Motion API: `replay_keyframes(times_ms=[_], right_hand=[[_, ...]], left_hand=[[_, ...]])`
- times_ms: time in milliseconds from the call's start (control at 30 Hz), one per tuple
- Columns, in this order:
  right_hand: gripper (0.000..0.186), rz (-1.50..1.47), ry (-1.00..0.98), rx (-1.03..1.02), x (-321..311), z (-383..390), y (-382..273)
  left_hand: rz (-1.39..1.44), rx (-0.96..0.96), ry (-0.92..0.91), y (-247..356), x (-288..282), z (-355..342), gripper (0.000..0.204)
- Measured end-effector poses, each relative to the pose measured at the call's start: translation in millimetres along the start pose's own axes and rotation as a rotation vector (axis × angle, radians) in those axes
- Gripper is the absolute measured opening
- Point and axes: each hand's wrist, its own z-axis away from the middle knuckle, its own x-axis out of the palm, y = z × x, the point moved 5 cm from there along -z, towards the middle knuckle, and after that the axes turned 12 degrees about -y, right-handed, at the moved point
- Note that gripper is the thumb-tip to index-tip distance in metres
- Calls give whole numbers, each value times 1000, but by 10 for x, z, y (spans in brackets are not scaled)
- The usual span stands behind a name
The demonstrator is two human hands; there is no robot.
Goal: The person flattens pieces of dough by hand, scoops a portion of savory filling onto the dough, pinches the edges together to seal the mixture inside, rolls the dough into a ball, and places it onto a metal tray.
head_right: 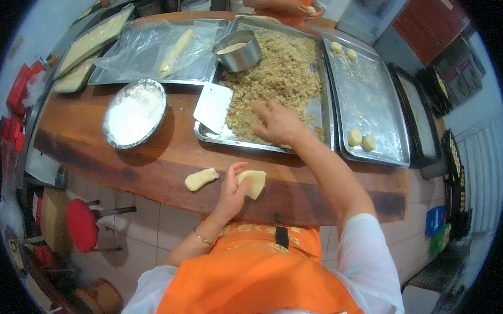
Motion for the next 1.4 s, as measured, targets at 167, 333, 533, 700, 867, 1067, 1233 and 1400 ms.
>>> replay_keyframes(times_ms=[167, 333, 533, 700, 867, 1067, 1233, 1400], right_hand=[[47, 125, 18, -133, 245, -154, -16], [35, -41, -16, 121, 153, -264, 221], [47, -401, 194, 194, -16, -252, 496], [48, -617, 259, 155, -196, 0, 442], [42, -493, 256, 298, -74, 100, 636], [42, -854, 448, 91, 58, 150, 838], [43, -732, 415, 196, -130, 311, 792], [41, -791, 422, 298, -77, 304, 961]], left_hand=[[-170, 37, -55, -1, 2, -17, 30], [-231, 18, -72, -93, -22, -47, 28], [-23, -38, -78, -166, -49, -47, 26], [-87, 3, -110, -1, -6, -53, 25], [8, -1, -145, -55, 17, -61, 25], [21, -7, -130, -69, 44, -43, 25], [-139, -34, -91, 19, 46, -31, 25], [37, -34, -125, -54, 59, -41, 25]])
